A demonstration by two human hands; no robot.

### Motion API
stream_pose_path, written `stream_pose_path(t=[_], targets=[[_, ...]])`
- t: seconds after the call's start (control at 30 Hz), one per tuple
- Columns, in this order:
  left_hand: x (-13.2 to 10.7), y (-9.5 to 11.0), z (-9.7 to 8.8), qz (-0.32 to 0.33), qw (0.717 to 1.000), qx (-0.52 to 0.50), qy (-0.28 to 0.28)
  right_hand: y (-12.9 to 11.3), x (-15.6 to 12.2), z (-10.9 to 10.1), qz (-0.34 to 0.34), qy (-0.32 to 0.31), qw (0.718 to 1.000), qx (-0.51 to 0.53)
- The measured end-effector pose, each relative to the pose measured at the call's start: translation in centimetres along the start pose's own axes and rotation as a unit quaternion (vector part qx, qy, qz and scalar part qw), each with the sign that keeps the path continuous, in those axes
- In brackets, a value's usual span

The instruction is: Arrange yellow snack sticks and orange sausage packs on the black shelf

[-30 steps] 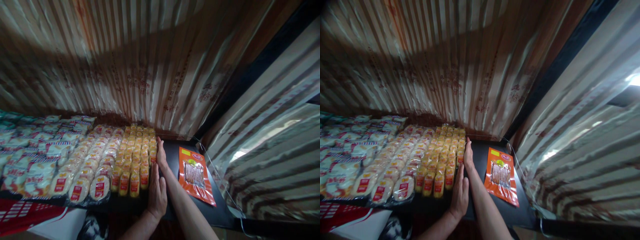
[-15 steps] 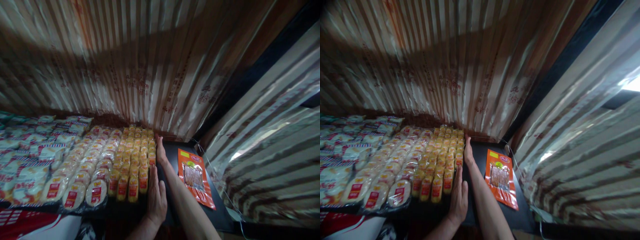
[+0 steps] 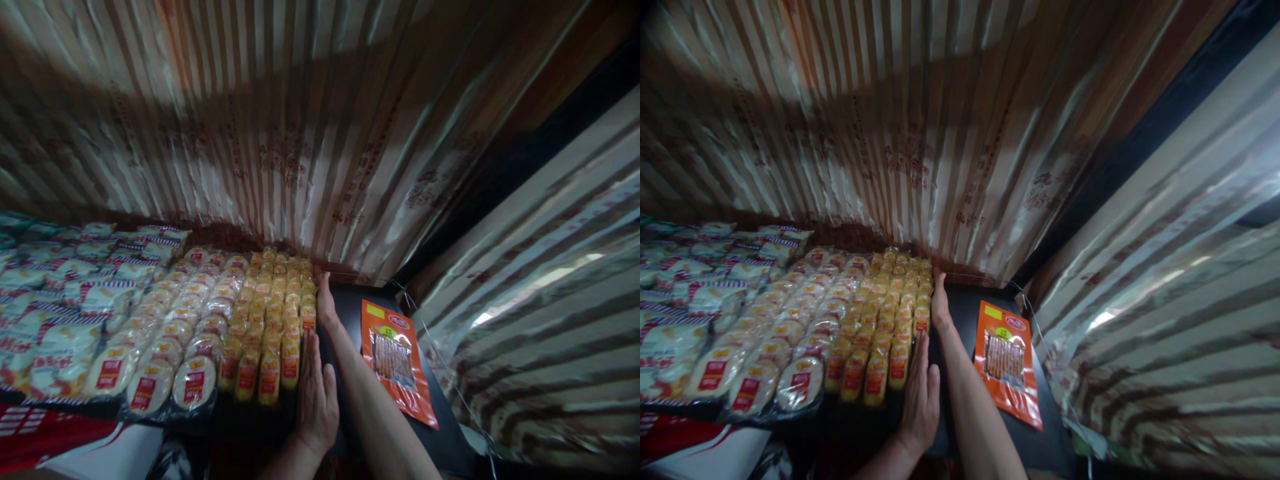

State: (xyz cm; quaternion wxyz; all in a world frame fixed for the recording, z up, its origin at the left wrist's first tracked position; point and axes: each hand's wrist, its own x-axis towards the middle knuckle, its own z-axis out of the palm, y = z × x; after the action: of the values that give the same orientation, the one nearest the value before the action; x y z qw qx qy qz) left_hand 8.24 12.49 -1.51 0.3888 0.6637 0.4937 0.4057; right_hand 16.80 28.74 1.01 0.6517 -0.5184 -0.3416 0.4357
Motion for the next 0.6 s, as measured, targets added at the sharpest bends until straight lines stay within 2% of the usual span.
stream_pose_path(t=[0.07, 0.23, 0.47, 0.6], targets=[[0.0, 0.0, 0.0, 0.004, 1.000, -0.002, 0.002, 0.2, -0.1, -0.1, -0.010, 0.008, 1.000, -0.009], [0.1, 0.0, -0.1, 0.015, 1.000, 0.011, 0.000, 0.7, 0.0, 0.2, 0.005, -0.035, 0.999, 0.005], [0.1, 0.2, -0.3, 0.042, 0.998, 0.050, 0.015, 1.4, -0.6, -1.4, -0.031, 0.033, 0.999, 0.017], [0.0, 0.8, -0.8, 0.105, 0.991, 0.079, -0.002, 1.0, -2.8, -2.6, -0.040, 0.064, 0.997, 0.006]])
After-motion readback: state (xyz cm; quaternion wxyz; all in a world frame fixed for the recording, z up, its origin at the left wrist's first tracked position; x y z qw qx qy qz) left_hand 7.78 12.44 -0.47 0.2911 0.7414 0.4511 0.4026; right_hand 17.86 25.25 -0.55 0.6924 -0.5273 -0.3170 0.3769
